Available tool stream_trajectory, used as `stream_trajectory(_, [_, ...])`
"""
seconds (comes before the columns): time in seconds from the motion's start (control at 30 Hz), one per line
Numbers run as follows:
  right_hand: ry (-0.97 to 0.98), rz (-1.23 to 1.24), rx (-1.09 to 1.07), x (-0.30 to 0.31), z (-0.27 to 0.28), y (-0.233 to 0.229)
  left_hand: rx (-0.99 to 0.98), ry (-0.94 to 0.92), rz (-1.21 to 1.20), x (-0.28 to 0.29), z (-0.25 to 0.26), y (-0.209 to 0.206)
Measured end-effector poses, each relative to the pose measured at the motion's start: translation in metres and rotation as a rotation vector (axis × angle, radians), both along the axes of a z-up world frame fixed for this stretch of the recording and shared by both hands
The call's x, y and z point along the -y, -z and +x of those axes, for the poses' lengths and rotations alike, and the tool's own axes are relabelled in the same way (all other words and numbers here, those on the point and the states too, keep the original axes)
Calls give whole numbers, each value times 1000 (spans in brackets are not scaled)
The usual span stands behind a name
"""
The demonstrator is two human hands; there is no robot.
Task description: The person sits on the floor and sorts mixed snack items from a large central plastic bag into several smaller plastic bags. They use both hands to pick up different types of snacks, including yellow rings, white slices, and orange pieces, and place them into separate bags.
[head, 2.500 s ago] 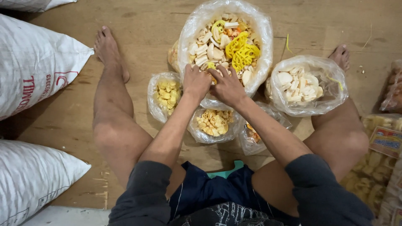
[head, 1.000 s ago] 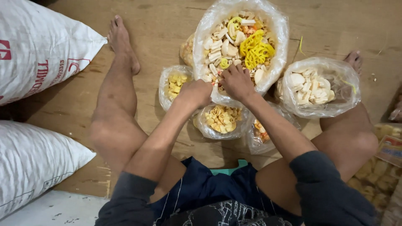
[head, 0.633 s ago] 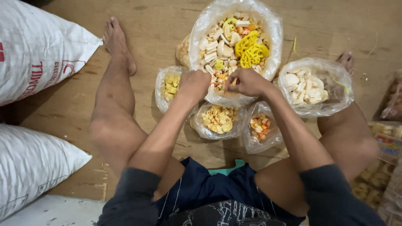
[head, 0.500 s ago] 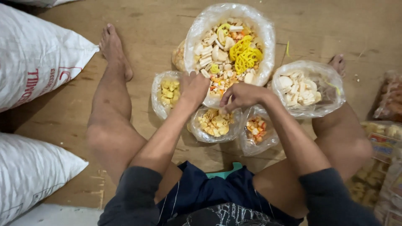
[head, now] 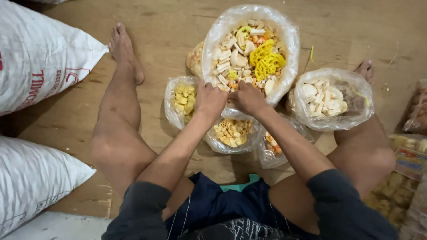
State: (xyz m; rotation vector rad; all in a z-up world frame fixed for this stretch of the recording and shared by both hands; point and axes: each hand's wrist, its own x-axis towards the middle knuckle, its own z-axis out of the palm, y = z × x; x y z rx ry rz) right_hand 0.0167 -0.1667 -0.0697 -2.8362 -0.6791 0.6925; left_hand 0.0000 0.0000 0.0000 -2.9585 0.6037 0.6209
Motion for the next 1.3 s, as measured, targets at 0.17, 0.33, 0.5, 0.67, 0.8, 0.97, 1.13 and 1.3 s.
stream_trajectory(0.17, [-45,-61,42,2,2,13,-32,-24,10,2,-2,-31])
stream_trajectory(0.33, [-29,-7,14,3,5,31,-27,-34,0,3,-1,-15])
stream_trajectory(0.5, [165,108,-136,9,13,6,-37,-65,-79,-3,6,15])
stream_trajectory(0.67, [181,88,-282,31,25,-47,-188,-95,-221,-3,27,31])
stream_trajectory(0.8, [201,100,-547,26,11,-118,-247,-56,-238,1,35,-32])
stream_trajectory(0.97, [127,41,-606,43,1,-109,-326,-70,-181,-3,35,-76])
stream_trajectory(1.13, [235,70,-316,72,14,-83,-381,-66,-64,-7,30,-47])
stream_trajectory(1.3, [239,-19,96,89,24,-46,-399,-55,-75,-6,33,-39])
